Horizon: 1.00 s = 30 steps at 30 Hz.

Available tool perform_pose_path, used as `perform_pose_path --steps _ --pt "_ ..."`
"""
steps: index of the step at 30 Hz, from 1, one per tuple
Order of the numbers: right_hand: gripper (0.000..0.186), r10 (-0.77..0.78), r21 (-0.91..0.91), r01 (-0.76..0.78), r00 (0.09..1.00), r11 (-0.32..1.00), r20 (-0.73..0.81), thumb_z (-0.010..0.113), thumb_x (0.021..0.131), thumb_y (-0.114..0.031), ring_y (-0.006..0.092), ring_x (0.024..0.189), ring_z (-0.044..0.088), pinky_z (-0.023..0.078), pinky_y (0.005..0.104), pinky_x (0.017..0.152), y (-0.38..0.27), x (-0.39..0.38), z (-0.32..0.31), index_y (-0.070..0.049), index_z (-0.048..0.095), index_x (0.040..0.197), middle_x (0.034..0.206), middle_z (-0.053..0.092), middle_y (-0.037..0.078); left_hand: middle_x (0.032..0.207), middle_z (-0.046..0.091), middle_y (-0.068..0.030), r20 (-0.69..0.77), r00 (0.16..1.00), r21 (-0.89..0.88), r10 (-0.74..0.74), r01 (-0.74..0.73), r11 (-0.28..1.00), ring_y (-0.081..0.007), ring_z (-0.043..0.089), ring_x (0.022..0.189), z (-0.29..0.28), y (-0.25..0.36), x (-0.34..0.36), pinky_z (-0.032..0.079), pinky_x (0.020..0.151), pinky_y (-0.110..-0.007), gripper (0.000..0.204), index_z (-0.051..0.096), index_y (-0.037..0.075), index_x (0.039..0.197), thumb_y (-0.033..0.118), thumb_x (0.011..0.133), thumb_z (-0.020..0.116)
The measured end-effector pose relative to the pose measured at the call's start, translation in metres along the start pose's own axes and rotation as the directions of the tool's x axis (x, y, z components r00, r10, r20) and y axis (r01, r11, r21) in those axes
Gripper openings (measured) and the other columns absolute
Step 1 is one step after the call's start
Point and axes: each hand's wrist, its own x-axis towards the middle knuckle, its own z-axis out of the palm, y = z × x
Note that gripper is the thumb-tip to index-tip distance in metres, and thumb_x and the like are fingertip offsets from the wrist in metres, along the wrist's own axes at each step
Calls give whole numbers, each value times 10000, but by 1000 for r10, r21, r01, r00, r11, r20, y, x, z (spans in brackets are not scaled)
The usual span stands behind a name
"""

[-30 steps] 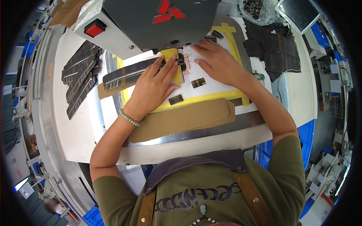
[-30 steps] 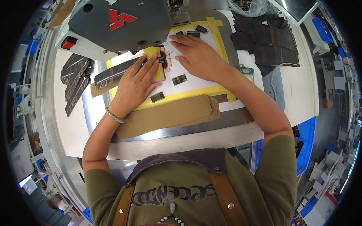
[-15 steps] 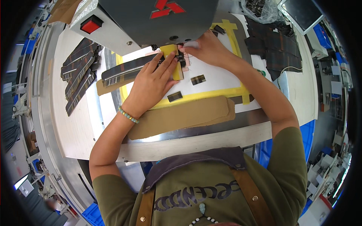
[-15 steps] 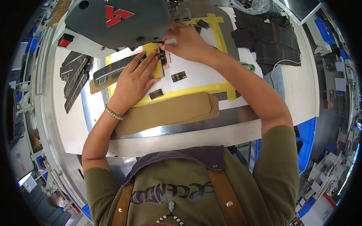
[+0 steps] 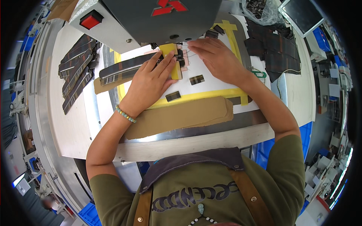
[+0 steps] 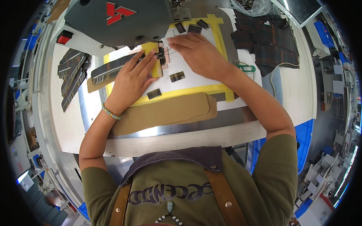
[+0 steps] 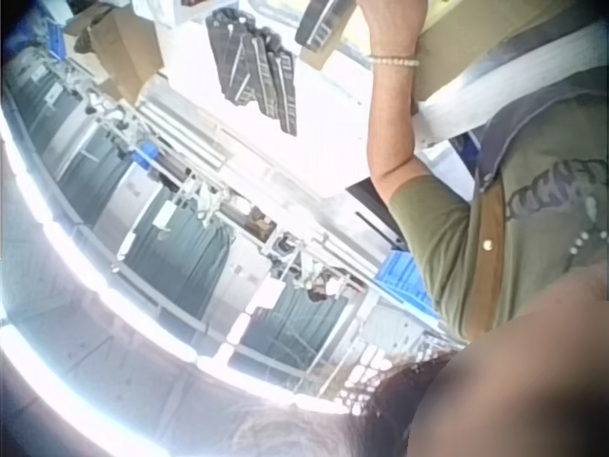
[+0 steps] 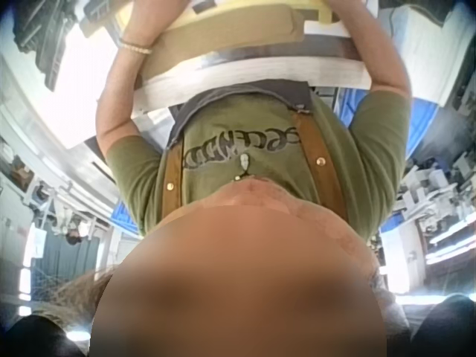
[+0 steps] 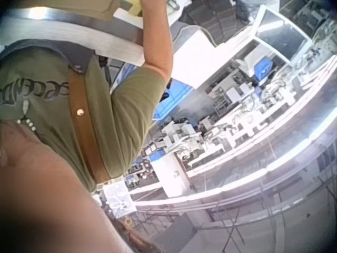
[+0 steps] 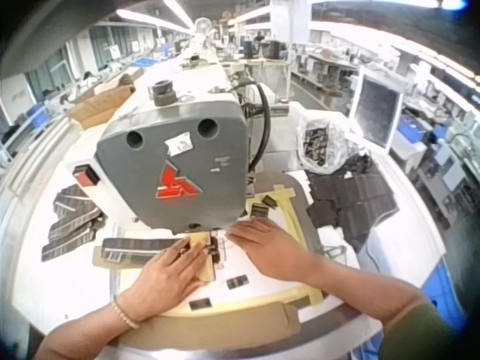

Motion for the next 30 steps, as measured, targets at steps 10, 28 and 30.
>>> perform_pose_path --steps 10,28,30 --pt "399 -21 -79 21 1000 997 -8 670 993 -49 235 1441 602 457 460 1237 30 10 11 -61 707 1390 1552 655 32 1567 623 -98 -9 1000 -13 -20 20 1000 -354 616 1343 10 -20 25 506 1157 -452 647 588 62 1555 314 982 750" --pt "406 -20 -80 20 1000 997 -5 684 994 -74 237 1436 599 465 457 1234 25 12 3 -53 690 1399 1532 663 41 1486 672 -149 -13 999 -44 -33 32 999 -357 624 1346 9 -18 28 508 1131 -448 592 631 30 1504 332 1006 740" --pt "410 -35 -63 34 999 997 -22 689 985 -68 233 1435 601 465 455 1235 28 13 5 -52 694 1394 1519 672 43 1472 679 -152 -23 999 -41 -28 27 999 -347 632 1331 10 -22 28 512 1110 -443 580 639 29 1491 335 1008 738"
